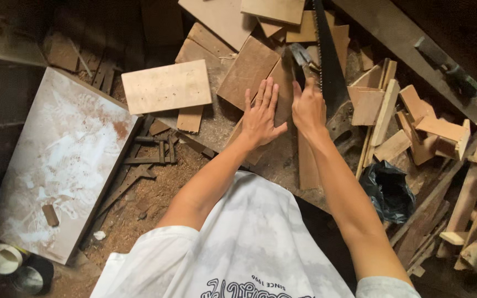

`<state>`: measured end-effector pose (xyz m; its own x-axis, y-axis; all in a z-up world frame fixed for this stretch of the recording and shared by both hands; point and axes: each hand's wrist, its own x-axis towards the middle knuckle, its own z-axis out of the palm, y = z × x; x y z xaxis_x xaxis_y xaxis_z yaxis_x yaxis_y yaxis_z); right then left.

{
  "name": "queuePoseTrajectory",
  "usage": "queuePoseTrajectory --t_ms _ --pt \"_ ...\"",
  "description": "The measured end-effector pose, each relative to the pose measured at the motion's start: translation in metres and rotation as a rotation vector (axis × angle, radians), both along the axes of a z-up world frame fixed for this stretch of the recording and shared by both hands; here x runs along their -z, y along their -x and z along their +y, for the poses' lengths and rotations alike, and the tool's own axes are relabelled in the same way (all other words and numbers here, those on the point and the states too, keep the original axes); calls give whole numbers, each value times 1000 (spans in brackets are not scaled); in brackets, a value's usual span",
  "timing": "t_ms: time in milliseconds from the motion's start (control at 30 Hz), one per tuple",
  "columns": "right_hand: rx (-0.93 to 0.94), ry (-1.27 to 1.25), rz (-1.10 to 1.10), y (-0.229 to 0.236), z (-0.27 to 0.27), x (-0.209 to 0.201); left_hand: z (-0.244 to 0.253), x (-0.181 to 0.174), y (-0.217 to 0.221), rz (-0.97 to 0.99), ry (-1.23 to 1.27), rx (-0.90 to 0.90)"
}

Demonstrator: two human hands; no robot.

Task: The person assembles small wooden pieces into a rectangular box-like structure on a cluttered workbench. They use a hammer to drive nails into the wood, repeatedly aligning and securing the pieces together.

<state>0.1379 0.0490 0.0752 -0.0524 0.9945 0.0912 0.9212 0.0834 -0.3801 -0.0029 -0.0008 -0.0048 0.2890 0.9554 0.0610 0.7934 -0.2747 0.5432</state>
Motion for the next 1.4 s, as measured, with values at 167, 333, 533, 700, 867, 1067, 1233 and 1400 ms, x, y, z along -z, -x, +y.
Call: queuePoseTrajectory --t_ms 167,333,533,700,867,1067,1233,1400 --pt "131 205 100 2 -2 -10 0 1 1 23 44 5" --pt "69 196 27 1 6 -11 2 0 0 40 27 13" --pt "50 15 49 -3 2 3 8 0 1 29 54 18" --pt "70 148 -42 -2 -1 7 0 4 -3 18 1 8" --pt "52 -24 152 -3 -2 -2 5 8 -6 6 12 13" --pt "174 214 103 -16 -5 12 2 1 -5 26 -9 2" --pt "262 -12 288 -46 -47 29 4 -12 1 29 114 -90" --pt "588 311 217 -60 -95 41 -6 -21 4 -109 71 -119"
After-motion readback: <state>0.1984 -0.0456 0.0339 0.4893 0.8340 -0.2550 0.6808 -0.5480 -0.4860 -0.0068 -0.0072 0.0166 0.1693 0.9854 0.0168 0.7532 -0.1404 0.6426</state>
